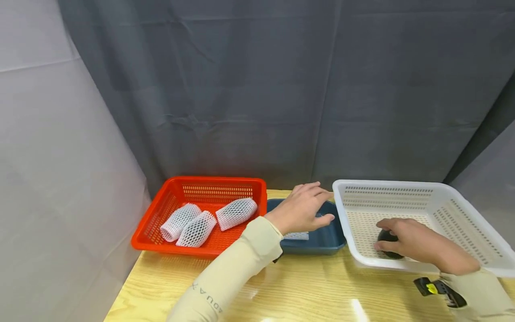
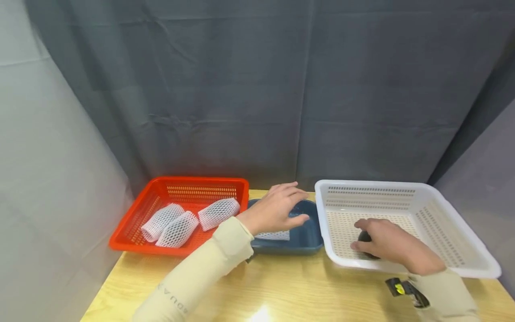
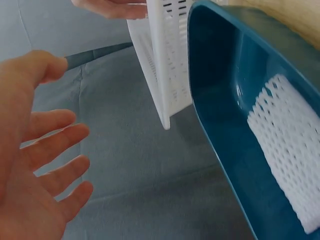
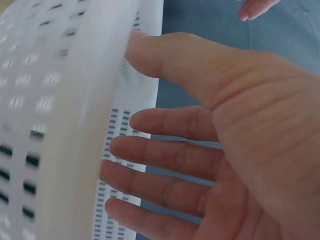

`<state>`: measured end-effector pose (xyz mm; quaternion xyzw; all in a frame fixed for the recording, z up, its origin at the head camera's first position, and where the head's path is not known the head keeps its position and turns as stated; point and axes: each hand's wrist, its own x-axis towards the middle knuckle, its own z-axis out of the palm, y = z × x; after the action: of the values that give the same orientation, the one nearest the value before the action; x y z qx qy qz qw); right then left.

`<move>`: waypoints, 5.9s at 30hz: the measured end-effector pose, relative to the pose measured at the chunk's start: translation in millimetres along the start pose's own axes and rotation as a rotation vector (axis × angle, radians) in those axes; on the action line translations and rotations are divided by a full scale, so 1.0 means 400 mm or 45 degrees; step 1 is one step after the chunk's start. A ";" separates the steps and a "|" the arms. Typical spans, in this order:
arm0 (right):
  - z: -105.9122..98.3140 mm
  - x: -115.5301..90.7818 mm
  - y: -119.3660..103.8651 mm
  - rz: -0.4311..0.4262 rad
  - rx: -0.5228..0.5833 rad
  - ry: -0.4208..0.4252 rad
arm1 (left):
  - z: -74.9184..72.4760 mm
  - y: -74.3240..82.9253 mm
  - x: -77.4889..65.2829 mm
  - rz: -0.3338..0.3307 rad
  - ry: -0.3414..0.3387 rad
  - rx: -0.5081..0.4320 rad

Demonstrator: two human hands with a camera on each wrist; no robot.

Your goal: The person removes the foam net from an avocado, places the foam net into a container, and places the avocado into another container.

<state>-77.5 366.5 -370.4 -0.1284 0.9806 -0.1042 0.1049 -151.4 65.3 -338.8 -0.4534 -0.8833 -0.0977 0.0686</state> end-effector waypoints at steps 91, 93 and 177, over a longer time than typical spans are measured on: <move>0.083 0.267 -0.377 -0.546 0.000 0.442 | -0.031 -0.344 -0.254 -0.604 -0.307 -0.044; 0.078 0.275 -0.384 -0.547 0.005 0.439 | -0.028 -0.352 -0.249 -0.621 -0.328 -0.062; 0.083 0.324 -0.435 -0.501 -0.046 0.215 | 0.008 -0.403 -0.255 -0.842 -0.346 -0.301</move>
<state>-152.4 160.6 -385.2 -0.3102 0.9436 -0.1155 -0.0023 -223.6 -106.1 -381.0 -0.1573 -0.9656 -0.1548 -0.1373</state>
